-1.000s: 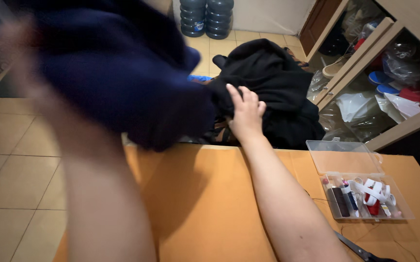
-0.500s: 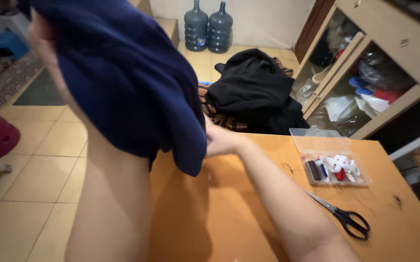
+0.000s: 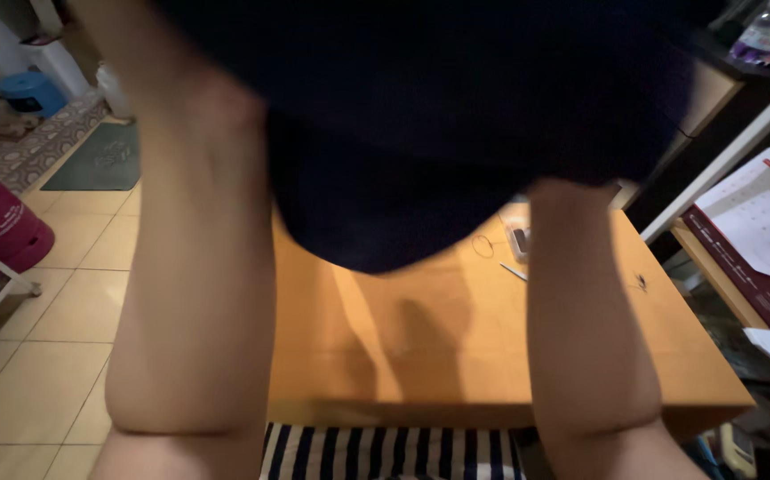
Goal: The person removes a striped shirt from a hanger, cuts a thread with scissors, and sets the shirt aside. Then the person folds a black garment and a blue garment on the table, smoothing and aligning each piece before stacking them.
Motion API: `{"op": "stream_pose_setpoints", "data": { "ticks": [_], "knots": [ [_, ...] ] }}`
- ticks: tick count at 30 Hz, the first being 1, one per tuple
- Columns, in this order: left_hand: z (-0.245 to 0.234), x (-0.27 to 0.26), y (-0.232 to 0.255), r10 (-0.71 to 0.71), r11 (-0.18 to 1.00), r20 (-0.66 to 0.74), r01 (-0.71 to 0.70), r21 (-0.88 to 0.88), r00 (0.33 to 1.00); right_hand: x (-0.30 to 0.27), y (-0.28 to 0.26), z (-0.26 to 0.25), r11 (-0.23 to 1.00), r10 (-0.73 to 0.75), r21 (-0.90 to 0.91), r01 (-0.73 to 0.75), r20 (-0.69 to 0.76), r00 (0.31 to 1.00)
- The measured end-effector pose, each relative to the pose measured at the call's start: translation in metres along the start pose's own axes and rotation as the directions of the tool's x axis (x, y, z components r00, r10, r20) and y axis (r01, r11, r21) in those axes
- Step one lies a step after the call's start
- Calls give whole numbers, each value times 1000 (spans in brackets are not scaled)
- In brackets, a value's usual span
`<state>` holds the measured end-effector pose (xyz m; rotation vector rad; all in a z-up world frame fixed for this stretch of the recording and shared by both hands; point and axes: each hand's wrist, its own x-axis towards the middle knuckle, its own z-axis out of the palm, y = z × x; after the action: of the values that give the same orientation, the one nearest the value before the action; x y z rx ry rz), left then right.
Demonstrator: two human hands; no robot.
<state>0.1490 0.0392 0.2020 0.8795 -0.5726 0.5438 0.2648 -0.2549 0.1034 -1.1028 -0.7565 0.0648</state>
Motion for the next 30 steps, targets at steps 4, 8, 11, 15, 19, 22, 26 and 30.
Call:
{"op": "stream_pose_setpoints", "data": {
  "ticks": [4, 8, 11, 15, 19, 22, 26, 30],
  "knots": [
    [36, -22, -6, -77, 989, 152, 94, -111, 985, -36, -46, -9, 944, 91, -304, -130, -140, 986],
    [47, -74, -37, -331, 916, 94, 344, -207, 939, -74, -62, -21, 803, 238, -491, -338, -256, 937],
    [20, -113, -59, -550, 835, -118, 544, -81, 827, -104, -58, -33, 727, 351, -521, -446, -276, 895],
    [-42, -163, -70, -574, 693, -459, 701, 169, 678, -130, -45, -49, 906, 254, -324, -273, -100, 962],
    [-61, -188, -49, -373, 320, -681, 776, 543, 630, -132, -55, -46, 985, 159, 95, -146, -142, 977],
    [-42, -192, -14, -221, -559, -687, 488, 671, 692, -127, -62, -24, 983, 109, 157, -96, -75, 991],
    [24, -187, -30, -1, 33, 173, -172, 984, 985, -117, -64, 19, 988, 130, 55, -146, 220, 967],
    [60, -168, -61, -357, 614, 209, 60, 787, 911, -106, -61, 38, 995, 93, -60, -77, 336, 937]
  ]
}}
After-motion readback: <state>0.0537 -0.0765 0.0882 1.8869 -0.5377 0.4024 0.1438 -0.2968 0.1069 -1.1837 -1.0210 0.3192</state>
